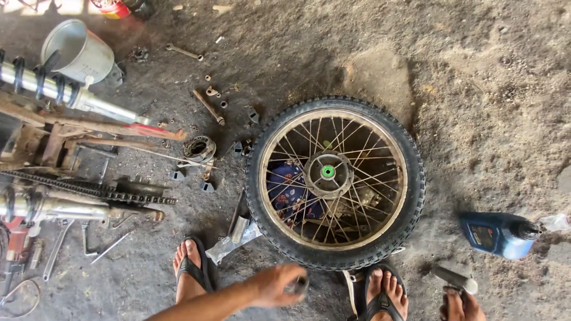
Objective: The person works on a spoked motorcycle wheel lying on the ground. They pour lubricant from a blue bottle onto the hub, fit a bearing and spacer into the hub, and use a hammer to drive the parts into place, flipping the wheel over to work on the other side and hammering again.
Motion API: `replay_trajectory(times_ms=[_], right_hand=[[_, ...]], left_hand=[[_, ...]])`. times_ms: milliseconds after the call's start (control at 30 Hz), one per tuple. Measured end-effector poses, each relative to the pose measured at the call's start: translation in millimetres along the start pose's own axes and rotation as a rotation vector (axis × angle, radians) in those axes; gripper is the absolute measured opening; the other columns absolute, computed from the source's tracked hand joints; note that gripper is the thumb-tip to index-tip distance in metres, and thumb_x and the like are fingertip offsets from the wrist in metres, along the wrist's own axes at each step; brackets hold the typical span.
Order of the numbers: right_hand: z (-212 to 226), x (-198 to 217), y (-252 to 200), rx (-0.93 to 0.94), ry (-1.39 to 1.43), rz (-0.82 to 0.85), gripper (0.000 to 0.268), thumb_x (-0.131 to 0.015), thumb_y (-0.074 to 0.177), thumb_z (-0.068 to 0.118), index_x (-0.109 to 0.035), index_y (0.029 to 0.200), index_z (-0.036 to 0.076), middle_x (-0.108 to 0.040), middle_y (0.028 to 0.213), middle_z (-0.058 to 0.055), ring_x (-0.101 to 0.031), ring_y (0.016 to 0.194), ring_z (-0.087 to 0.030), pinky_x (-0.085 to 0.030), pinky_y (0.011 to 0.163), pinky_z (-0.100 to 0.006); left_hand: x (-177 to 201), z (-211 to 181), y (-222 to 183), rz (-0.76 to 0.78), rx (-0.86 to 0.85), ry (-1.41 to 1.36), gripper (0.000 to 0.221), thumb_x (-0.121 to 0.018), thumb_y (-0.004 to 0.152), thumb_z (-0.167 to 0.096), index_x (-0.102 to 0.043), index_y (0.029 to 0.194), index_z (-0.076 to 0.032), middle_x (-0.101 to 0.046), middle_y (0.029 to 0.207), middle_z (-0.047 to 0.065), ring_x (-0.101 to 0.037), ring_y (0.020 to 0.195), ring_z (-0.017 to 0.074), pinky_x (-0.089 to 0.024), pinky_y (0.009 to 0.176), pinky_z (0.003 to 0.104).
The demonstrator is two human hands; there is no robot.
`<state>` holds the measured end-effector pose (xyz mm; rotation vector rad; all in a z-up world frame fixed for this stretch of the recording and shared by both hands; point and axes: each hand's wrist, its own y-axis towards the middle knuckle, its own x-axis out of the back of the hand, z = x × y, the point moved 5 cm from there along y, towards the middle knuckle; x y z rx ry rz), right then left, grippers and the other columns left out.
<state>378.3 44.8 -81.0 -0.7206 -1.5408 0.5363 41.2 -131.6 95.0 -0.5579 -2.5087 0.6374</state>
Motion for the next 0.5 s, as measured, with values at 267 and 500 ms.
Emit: replay_trajectory(times_ms=[267, 500], right_hand=[[-22.2, 186.5, -13.4, 0.241, 0.992, 0.125, 0.035, -0.053, 0.105, 0.023, -0.062, 0.114, -0.010, -0.062, 0.065, -0.014, -0.057, 0.050, -0.020, -0.044, 0.044, -0.037], [13.1, 227.2, -46.7, 0.506, 0.980, 0.349, 0.048, -0.066, 0.094, 0.018, -0.052, 0.138, 0.005, -0.062, 0.062, -0.014, -0.060, 0.048, -0.022, -0.049, 0.040, -0.040]], left_hand=[[198.6, -43.2, 126.5, -0.838, -0.176, -0.022, 0.038, -0.071, 0.095, -0.023, -0.059, 0.129, -0.011, -0.076, 0.113, 0.011, -0.078, 0.096, 0.0210, -0.068, 0.072, 0.032], [221.9, -46.5, 144.0, -0.831, -0.192, -0.113, 0.043, -0.074, 0.092, -0.013, -0.059, 0.132, -0.007, -0.075, 0.115, 0.017, -0.077, 0.103, 0.0259, -0.061, 0.086, 0.037]])
